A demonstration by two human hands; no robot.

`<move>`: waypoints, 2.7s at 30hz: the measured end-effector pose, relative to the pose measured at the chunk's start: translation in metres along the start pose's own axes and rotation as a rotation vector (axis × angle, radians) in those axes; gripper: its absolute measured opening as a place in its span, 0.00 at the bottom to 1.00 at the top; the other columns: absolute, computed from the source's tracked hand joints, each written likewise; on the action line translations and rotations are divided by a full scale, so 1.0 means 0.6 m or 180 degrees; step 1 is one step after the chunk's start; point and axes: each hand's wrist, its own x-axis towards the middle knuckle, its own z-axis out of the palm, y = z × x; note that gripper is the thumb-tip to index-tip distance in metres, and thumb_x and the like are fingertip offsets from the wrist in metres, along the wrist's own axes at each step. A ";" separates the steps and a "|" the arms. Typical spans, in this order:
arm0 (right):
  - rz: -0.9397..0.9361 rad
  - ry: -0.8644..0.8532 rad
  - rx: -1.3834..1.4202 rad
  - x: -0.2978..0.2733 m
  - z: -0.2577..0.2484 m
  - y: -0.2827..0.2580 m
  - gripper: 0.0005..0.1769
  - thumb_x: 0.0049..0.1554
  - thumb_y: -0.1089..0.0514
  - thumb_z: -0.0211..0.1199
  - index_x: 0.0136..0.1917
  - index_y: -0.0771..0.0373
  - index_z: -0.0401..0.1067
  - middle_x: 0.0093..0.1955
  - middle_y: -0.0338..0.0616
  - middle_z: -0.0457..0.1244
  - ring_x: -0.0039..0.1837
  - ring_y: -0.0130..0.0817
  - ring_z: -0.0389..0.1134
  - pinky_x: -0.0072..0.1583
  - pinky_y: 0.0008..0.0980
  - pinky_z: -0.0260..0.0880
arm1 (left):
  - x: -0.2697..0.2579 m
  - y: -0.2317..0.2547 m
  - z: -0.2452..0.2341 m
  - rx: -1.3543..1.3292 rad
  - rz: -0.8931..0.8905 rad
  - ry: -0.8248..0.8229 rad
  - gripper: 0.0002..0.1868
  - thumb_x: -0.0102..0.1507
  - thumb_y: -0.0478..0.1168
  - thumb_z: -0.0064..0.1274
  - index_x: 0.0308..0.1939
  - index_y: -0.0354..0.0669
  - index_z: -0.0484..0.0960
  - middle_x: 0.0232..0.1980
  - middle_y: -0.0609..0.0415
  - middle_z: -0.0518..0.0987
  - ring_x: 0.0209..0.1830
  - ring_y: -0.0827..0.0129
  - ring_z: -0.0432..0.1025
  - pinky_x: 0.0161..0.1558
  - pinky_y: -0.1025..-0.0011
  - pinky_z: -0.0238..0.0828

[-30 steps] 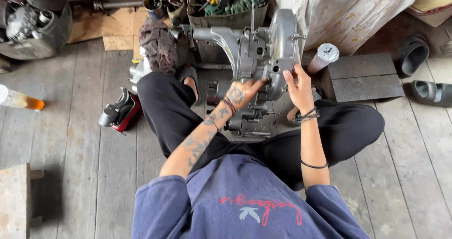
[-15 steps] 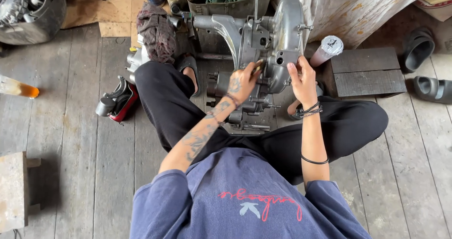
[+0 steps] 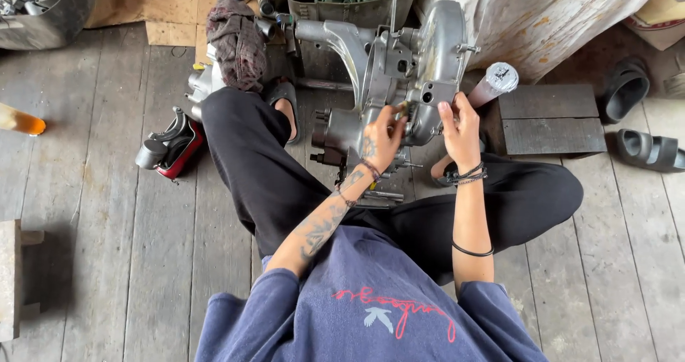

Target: The person sits on the floor and uses a yellow-handled brush to scrub the surface of a silver engine casing. They hold the part steady with one hand while scrubbing various sections, including the edges and bolt holes, with the other hand.

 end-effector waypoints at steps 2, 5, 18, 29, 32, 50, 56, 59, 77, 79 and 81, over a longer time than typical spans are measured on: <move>0.0018 -0.0014 -0.0003 0.001 -0.003 0.004 0.15 0.72 0.50 0.52 0.48 0.63 0.63 0.36 0.41 0.55 0.36 0.24 0.59 0.37 0.26 0.69 | 0.002 -0.012 -0.005 0.0041 -0.0078 0.0122 0.09 0.69 0.40 0.51 0.53 0.48 0.78 0.25 0.57 0.82 0.22 0.63 0.79 0.30 0.71 0.75; 0.0017 -0.0027 0.0021 -0.005 0.002 0.004 0.15 0.72 0.50 0.52 0.48 0.63 0.64 0.36 0.41 0.55 0.35 0.25 0.60 0.36 0.25 0.69 | 0.017 -0.026 -0.007 0.0162 -0.0253 0.0164 0.09 0.67 0.41 0.52 0.51 0.50 0.78 0.25 0.59 0.83 0.23 0.63 0.79 0.31 0.70 0.74; 0.0003 0.0031 0.0023 -0.004 0.003 -0.013 0.15 0.71 0.50 0.52 0.48 0.63 0.63 0.36 0.40 0.56 0.35 0.26 0.61 0.37 0.25 0.69 | 0.073 -0.017 -0.002 0.0445 0.0186 -0.0014 0.05 0.68 0.38 0.52 0.47 0.44 0.76 0.27 0.50 0.84 0.28 0.51 0.81 0.32 0.58 0.78; 0.0100 0.0001 0.0040 0.004 -0.003 0.042 0.14 0.71 0.50 0.53 0.49 0.62 0.63 0.37 0.39 0.55 0.35 0.25 0.64 0.36 0.28 0.70 | 0.059 -0.012 -0.013 0.0671 0.0244 -0.0084 0.06 0.67 0.40 0.53 0.47 0.46 0.79 0.27 0.50 0.84 0.27 0.50 0.80 0.32 0.56 0.78; 0.0129 -0.0012 0.0040 0.007 -0.001 0.045 0.13 0.71 0.50 0.53 0.49 0.61 0.63 0.36 0.37 0.54 0.33 0.24 0.64 0.35 0.26 0.69 | 0.054 -0.018 -0.018 0.0713 0.0264 -0.0121 0.07 0.67 0.41 0.53 0.48 0.47 0.79 0.27 0.51 0.84 0.27 0.52 0.80 0.32 0.57 0.78; 0.0039 0.0037 -0.0101 0.005 0.002 0.073 0.12 0.71 0.51 0.55 0.50 0.60 0.64 0.35 0.38 0.57 0.31 0.27 0.66 0.32 0.24 0.66 | 0.022 -0.027 -0.021 0.0573 0.0114 -0.0173 0.07 0.68 0.39 0.53 0.49 0.47 0.80 0.26 0.52 0.83 0.25 0.54 0.79 0.31 0.60 0.76; 0.0051 0.0038 -0.0009 0.004 0.000 0.058 0.12 0.71 0.52 0.54 0.49 0.61 0.64 0.35 0.37 0.56 0.31 0.23 0.62 0.32 0.25 0.64 | 0.041 -0.032 -0.024 0.0597 0.0204 -0.0245 0.07 0.68 0.38 0.53 0.49 0.45 0.79 0.25 0.53 0.83 0.23 0.55 0.79 0.30 0.62 0.76; 0.0021 0.0021 -0.0018 -0.002 0.000 0.066 0.13 0.72 0.52 0.54 0.48 0.62 0.64 0.33 0.35 0.55 0.29 0.22 0.61 0.31 0.22 0.63 | 0.002 -0.042 -0.026 0.0539 0.0097 -0.0344 0.07 0.68 0.39 0.53 0.50 0.45 0.79 0.25 0.53 0.83 0.23 0.55 0.79 0.30 0.62 0.76; -0.0088 -0.0016 -0.0013 0.005 -0.003 0.025 0.15 0.72 0.52 0.54 0.47 0.64 0.63 0.32 0.39 0.54 0.29 0.24 0.61 0.33 0.23 0.65 | -0.010 -0.021 0.002 0.0714 0.0186 -0.0376 0.09 0.68 0.45 0.52 0.51 0.54 0.80 0.25 0.56 0.82 0.26 0.53 0.79 0.32 0.58 0.77; -0.0096 -0.0046 0.0014 0.015 0.000 0.019 0.15 0.72 0.52 0.53 0.47 0.64 0.63 0.32 0.40 0.54 0.30 0.25 0.61 0.33 0.25 0.66 | 0.000 -0.035 -0.001 0.0799 0.0238 -0.0312 0.08 0.69 0.44 0.51 0.51 0.53 0.80 0.23 0.56 0.81 0.25 0.52 0.79 0.32 0.58 0.77; -0.0123 -0.0012 0.0040 0.004 0.001 0.021 0.16 0.73 0.50 0.53 0.47 0.64 0.63 0.32 0.41 0.55 0.31 0.26 0.62 0.34 0.25 0.65 | -0.017 -0.080 0.006 0.1372 0.0625 -0.0540 0.11 0.70 0.49 0.49 0.55 0.62 0.79 0.29 0.54 0.84 0.26 0.51 0.79 0.30 0.57 0.77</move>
